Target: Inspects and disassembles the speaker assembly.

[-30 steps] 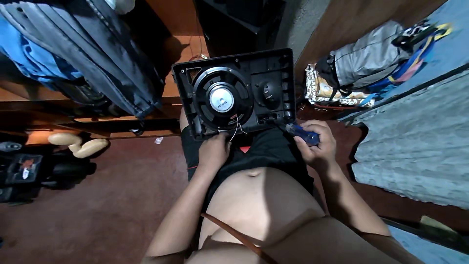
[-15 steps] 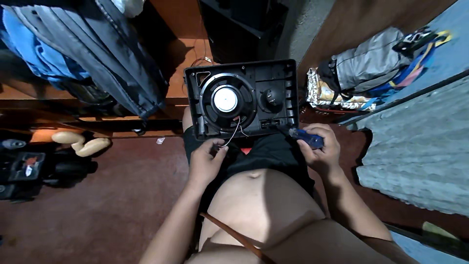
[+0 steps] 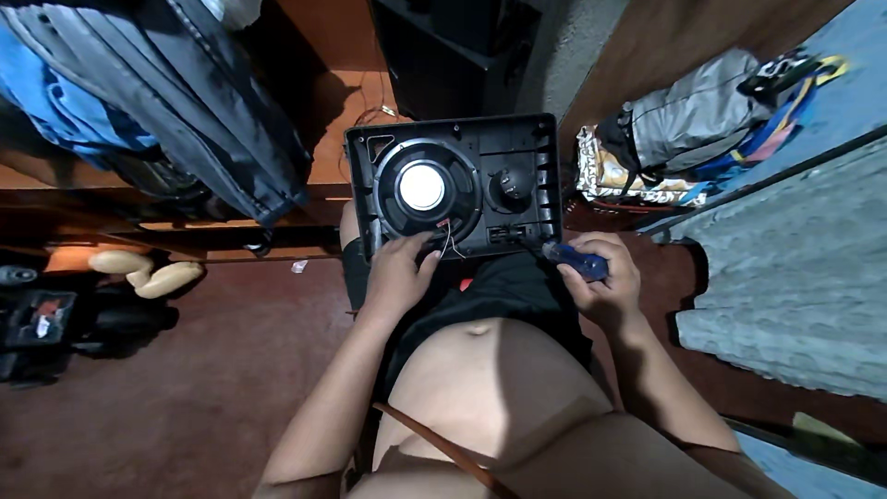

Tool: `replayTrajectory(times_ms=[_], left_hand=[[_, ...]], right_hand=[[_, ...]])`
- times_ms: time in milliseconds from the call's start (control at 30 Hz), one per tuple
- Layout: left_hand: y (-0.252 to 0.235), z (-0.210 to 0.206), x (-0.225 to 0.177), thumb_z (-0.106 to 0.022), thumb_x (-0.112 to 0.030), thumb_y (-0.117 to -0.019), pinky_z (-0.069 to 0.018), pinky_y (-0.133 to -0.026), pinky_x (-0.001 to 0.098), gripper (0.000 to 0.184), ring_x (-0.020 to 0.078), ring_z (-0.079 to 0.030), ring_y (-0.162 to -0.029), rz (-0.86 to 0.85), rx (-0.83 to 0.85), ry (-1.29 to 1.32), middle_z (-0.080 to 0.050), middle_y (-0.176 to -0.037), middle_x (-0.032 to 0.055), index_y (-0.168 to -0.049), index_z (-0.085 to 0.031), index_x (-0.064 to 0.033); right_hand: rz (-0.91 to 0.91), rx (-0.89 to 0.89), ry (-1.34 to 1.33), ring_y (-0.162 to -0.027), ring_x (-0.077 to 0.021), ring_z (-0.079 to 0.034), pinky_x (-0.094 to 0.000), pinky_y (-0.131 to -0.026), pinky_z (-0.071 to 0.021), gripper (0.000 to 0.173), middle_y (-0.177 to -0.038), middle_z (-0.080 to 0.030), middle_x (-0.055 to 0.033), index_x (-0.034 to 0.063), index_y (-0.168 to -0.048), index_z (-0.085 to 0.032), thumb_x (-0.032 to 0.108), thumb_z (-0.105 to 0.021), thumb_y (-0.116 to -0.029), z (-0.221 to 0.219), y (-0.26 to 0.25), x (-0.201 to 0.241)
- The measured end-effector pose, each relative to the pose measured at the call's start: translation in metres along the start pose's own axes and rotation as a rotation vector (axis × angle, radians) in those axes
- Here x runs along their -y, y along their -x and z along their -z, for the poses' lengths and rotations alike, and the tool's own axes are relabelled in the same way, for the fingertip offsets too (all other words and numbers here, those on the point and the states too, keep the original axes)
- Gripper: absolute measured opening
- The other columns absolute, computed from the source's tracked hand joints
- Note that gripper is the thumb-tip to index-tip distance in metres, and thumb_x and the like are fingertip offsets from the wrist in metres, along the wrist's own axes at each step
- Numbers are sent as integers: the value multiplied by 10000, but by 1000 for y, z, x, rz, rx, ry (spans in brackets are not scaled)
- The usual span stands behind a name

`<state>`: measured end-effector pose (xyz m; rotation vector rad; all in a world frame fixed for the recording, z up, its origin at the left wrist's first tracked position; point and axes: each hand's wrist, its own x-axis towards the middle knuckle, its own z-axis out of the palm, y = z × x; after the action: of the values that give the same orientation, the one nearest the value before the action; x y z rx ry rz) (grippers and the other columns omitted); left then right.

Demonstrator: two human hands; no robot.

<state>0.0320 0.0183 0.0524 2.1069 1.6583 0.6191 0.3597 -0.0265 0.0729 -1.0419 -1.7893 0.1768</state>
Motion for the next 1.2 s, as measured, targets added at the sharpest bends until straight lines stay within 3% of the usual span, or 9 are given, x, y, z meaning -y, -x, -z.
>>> replayTrajectory(times_ms=[67, 133, 400, 633, 767, 867, 933, 1067, 1200], left_hand=[[-11, -9, -4, -578, -377, -1043, -449, -1032, 630, 465, 372, -628, -1198, -35, 43, -89, -685, -1254, 163, -1472, -578, -199], [-16, -19, -6, -578, -426, -1035, -465, -988, 621, 507, 392, -633, -1148, -74, 39, -190, -668, -1243, 186, -1505, -547, -237], [-11, -29, -8, -610, -423, -1010, -478, -952, 608, 451, 404, -650, -1078, -132, -38, -303, -680, -1184, 194, -1391, -649, -184], [-28, -12, -12, -571, -363, -1025, -472, -958, 625, 371, 415, -636, -1121, -139, -116, -236, -678, -1220, 189, -1286, -705, -136], [-57, 7, -5, -657, -374, -955, -452, -967, 665, 464, 479, -578, -1193, -152, -254, -134, -624, -1292, 249, -1319, -665, -86], [-84, 15, 5, -740, -454, -874, -408, -1057, 663, 657, 470, -486, -1324, -86, -137, -113, -535, -1422, 242, -1424, -589, -128], [-99, 18, 10, -781, -452, -860, -414, -1053, 681, 725, 460, -440, -1384, -40, -29, -96, -482, -1495, 219, -1480, -536, -167], [-111, 16, 17, -762, -436, -906, -391, -1054, 721, 732, 449, -440, -1404, -27, 114, -79, -480, -1526, 186, -1537, -475, -201], [-112, 14, 8, -750, -446, -911, -354, -1094, 710, 720, 455, -422, -1415, -27, 103, -88, -475, -1525, 200, -1525, -488, -178]], right_hand=[[5, 0, -3, -1116, -151, -659, -309, -931, -582, 275, -1154, -664, -103, 56, -1132, -587, 189, -734, -941, 0, 0, -1], [5, 3, 2, -1110, -148, -661, -306, -923, -586, 271, -1155, -661, -99, 59, -1127, -586, 189, -734, -940, 1, 0, -1], [28, -3, 12, -1088, -156, -671, -309, -902, -597, 267, -1147, -662, -107, 49, -1123, -584, 176, -732, -939, 3, 5, -2], [11, -22, 15, -1056, -138, -675, -296, -882, -599, 271, -1122, -661, -97, 53, -1139, -573, 191, -718, -956, 8, 2, 4], [-67, -32, -23, -1062, -132, -662, -316, -902, -590, 300, -1120, -652, -82, 64, -1159, -559, 199, -727, -950, 15, -4, 8], [-98, -27, -45, -1043, -148, -668, -330, -889, -597, 299, -1110, -657, -100, 43, -1154, -568, 200, -720, -950, 16, -8, 9], [-102, -32, -57, -1039, -149, -670, -335, -892, -597, 303, -1103, -662, -101, 37, -1153, -572, 216, -719, -959, 16, -10, 8], [-126, -35, -89, -1064, -146, -668, -340, -912, -595, 295, -1116, -665, -91, 37, -1157, -583, 213, -717, -962, 19, -15, 7], [-145, -82, -140, -1002, -111, -676, -320, -852, -613, 298, -1100, -664, -42, 64, -1188, -568, 237, -694, -981, 32, -32, 9]])
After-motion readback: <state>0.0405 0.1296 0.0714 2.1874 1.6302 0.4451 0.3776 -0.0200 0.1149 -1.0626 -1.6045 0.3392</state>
